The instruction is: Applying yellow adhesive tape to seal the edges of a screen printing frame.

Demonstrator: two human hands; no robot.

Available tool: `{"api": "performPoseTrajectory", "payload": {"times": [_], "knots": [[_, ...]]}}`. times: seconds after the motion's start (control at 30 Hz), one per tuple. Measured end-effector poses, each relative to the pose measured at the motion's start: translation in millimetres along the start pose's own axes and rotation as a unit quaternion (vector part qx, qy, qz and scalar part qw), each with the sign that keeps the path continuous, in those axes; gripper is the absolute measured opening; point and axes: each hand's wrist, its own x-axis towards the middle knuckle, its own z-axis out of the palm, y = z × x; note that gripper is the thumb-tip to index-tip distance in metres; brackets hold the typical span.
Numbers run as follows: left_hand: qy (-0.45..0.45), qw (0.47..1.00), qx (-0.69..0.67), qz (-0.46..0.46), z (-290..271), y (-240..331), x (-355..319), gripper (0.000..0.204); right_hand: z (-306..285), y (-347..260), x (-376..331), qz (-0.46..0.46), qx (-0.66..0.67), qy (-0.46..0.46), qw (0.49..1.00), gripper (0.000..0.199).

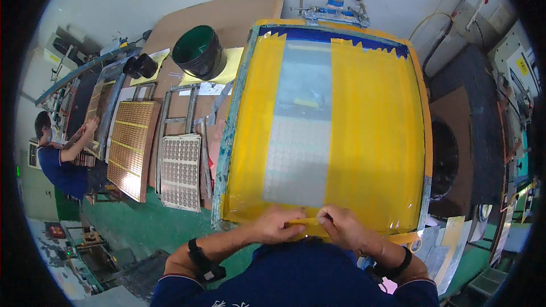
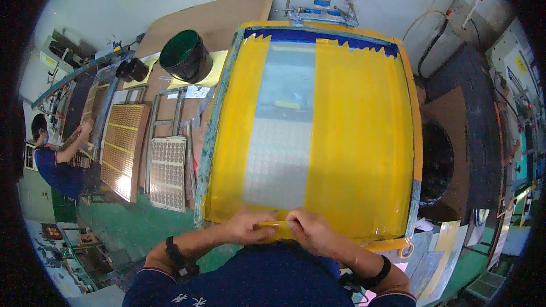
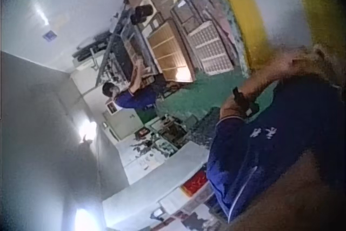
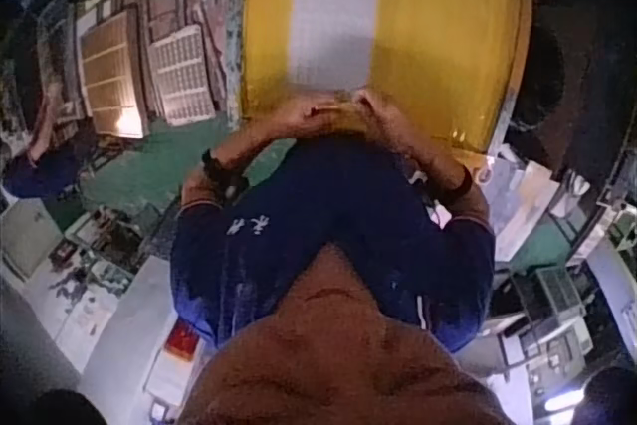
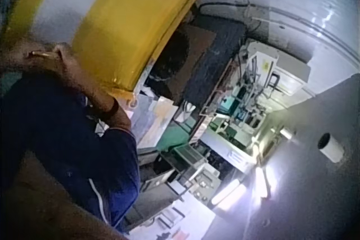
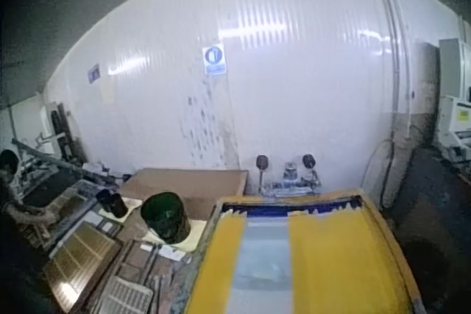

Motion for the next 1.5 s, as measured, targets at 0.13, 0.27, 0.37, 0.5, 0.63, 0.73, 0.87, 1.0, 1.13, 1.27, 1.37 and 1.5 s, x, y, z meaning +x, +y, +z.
{"api": "performPoseTrajectory", "payload": {"times": [0.13,0.27,0.37,0.5,0.63,0.73,0.87,1.0,1.13,1.27,1.37,1.5], "knots": [[0.029,0.999,0.028,-0.019,2,16,1,0.022,-3,4,-1,-0.023,0.011,0.020,0.999,0.011],[0.043,0.997,0.056,-0.023,8,3,3,0.025,3,16,1,-0.007,0.024,0.017,1.000,0.025],[0.050,0.996,0.075,-0.009,13,-2,4,0.025,8,22,1,0.037,0.033,0.038,0.998,0.027],[0.044,0.997,0.060,0.012,6,15,8,0.026,5,33,4,0.047,-0.004,0.009,0.999,0.023],[0.026,0.997,0.069,0.007,6,13,10,0.032,3,33,9,-0.068,-0.037,0.052,0.996,0.022],[0.006,0.998,0.066,-0.006,4,14,12,0.035,0,27,5,0.022,0.002,0.020,1.000,0.021],[-0.027,0.997,0.064,-0.026,2,13,14,0.045,-3,27,4,0.074,0.023,0.012,0.997,0.018],[-0.019,0.999,0.023,-0.030,3,13,14,0.064,-6,25,1,0.085,0.032,-0.006,0.996,0.019],[-0.088,0.995,0.044,-0.017,-20,32,17,0.086,-10,21,1,0.073,0.045,0.011,0.996,0.019],[-0.139,0.990,0.020,-0.015,-42,44,14,0.097,-23,26,2,0.109,0.016,0.039,0.993,0.017],[-0.108,0.989,0.105,0.000,-70,30,-20,0.100,-89,49,-7,0.186,-0.020,0.151,0.971,0.010],[-0.082,0.933,0.326,-0.126,-163,81,-66,0.065,-279,140,-102,0.169,-0.187,0.382,0.889,0.003]]}}
